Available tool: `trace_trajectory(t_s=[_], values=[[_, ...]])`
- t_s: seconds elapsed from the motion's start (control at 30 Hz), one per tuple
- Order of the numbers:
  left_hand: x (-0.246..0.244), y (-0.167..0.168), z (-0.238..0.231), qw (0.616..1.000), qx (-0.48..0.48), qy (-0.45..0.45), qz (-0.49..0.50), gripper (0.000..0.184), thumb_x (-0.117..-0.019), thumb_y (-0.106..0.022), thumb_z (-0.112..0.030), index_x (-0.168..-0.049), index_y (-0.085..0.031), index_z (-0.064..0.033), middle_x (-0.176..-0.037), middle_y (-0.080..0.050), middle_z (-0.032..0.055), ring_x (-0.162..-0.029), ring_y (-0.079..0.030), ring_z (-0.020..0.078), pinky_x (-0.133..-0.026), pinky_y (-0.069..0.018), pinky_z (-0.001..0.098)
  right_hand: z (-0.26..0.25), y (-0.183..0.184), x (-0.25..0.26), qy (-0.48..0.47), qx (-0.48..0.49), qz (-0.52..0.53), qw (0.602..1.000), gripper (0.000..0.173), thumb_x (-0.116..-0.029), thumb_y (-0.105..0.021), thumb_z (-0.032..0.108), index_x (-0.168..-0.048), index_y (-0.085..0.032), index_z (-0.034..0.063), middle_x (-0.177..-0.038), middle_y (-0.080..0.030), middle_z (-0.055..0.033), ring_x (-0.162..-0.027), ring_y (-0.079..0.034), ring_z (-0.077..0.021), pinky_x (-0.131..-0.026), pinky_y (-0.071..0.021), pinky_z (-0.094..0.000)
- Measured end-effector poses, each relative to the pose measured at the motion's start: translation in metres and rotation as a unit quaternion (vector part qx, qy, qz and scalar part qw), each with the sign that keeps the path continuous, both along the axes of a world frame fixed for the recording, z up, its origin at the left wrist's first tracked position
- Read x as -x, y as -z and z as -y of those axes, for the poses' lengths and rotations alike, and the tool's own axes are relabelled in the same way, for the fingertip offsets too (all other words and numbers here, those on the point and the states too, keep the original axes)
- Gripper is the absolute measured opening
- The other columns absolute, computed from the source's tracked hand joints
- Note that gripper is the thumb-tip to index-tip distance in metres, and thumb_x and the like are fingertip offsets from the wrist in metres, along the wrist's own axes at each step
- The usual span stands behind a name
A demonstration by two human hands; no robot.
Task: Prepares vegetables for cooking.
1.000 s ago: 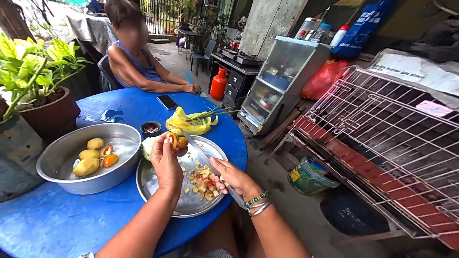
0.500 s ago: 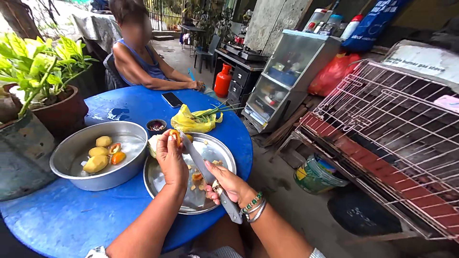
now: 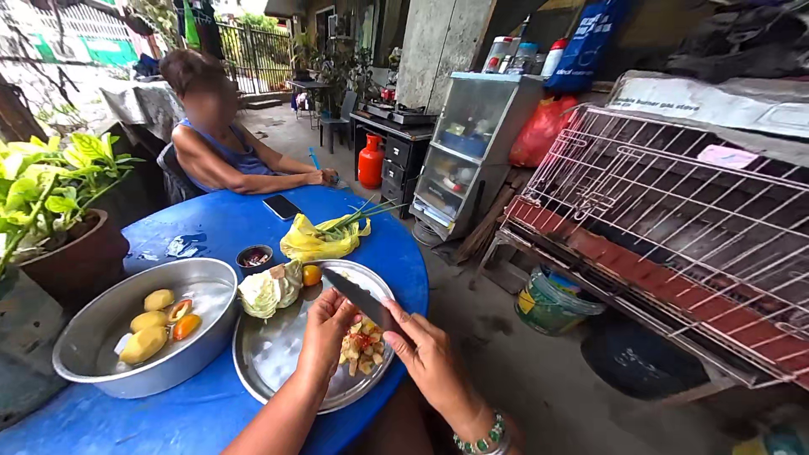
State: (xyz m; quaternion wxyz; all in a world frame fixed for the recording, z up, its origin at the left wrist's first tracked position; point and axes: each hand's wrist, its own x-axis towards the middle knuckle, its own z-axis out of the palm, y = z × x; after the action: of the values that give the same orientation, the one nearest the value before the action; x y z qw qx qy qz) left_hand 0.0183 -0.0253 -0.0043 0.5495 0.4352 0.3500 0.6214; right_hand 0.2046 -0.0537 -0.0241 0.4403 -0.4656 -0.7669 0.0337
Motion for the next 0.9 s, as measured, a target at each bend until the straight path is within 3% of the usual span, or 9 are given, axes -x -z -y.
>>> trace_trajectory(t_s=[0.07,0.2,0.43,0.9], values=[[0.0009,0.0047,-0.0002,0.999,-0.030,0.012,-0.014,0.023,-0.1015,-0.048,0.005,-0.122,-0.059,0.0085,-0.106,-0.074,0.0147,-0.090,-0.073,0.0171,-0.080,-0.0601,0.0290,0.0070,0.0024,0.0020,0.019,-0.007,0.032,0.999,0.052,-0.1043,-0.047,0.053,-0.143,-0.064,0.0231,-0.081,-0.066,-0.0081,-0.062,-0.061,-0.0189,-0.054,-0.0526,-0.0356],[-0.0010,0.0088,0.0004,0.997,-0.063,0.003,-0.032,0.021,-0.0992,-0.052,0.007,-0.118,-0.062,0.0077,-0.099,-0.074,0.0116,-0.089,-0.072,0.0156,-0.083,-0.0604,0.0294,0.0094,0.0050,0.0026,0.050,-0.020,0.059,0.997,0.049,-0.1056,-0.042,0.053,-0.143,-0.063,0.0293,-0.075,-0.060,-0.0058,-0.055,-0.056,-0.0173,-0.047,-0.0468,-0.0337],[-0.0019,0.0069,0.0023,0.997,-0.073,-0.017,-0.031,0.019,-0.0972,-0.053,0.009,-0.114,-0.062,0.0066,-0.091,-0.073,0.0088,-0.082,-0.072,0.0133,-0.079,-0.0608,0.0283,0.0073,0.0048,0.0049,0.072,-0.039,0.059,0.995,0.047,-0.1059,-0.040,0.054,-0.142,-0.064,0.0344,-0.072,-0.057,-0.0037,-0.053,-0.053,-0.0154,-0.044,-0.0430,-0.0321],[-0.0056,0.0123,0.0063,0.983,-0.152,0.010,-0.099,0.011,-0.0955,-0.059,0.005,-0.104,-0.067,0.0035,-0.083,-0.073,0.0055,-0.075,-0.070,0.0111,-0.074,-0.0599,0.0264,0.0069,0.0000,0.0079,0.063,-0.035,0.034,0.997,0.048,-0.1070,-0.039,0.051,-0.145,-0.062,0.0322,-0.072,-0.056,-0.0036,-0.054,-0.052,-0.0157,-0.045,-0.0428,-0.0320]])
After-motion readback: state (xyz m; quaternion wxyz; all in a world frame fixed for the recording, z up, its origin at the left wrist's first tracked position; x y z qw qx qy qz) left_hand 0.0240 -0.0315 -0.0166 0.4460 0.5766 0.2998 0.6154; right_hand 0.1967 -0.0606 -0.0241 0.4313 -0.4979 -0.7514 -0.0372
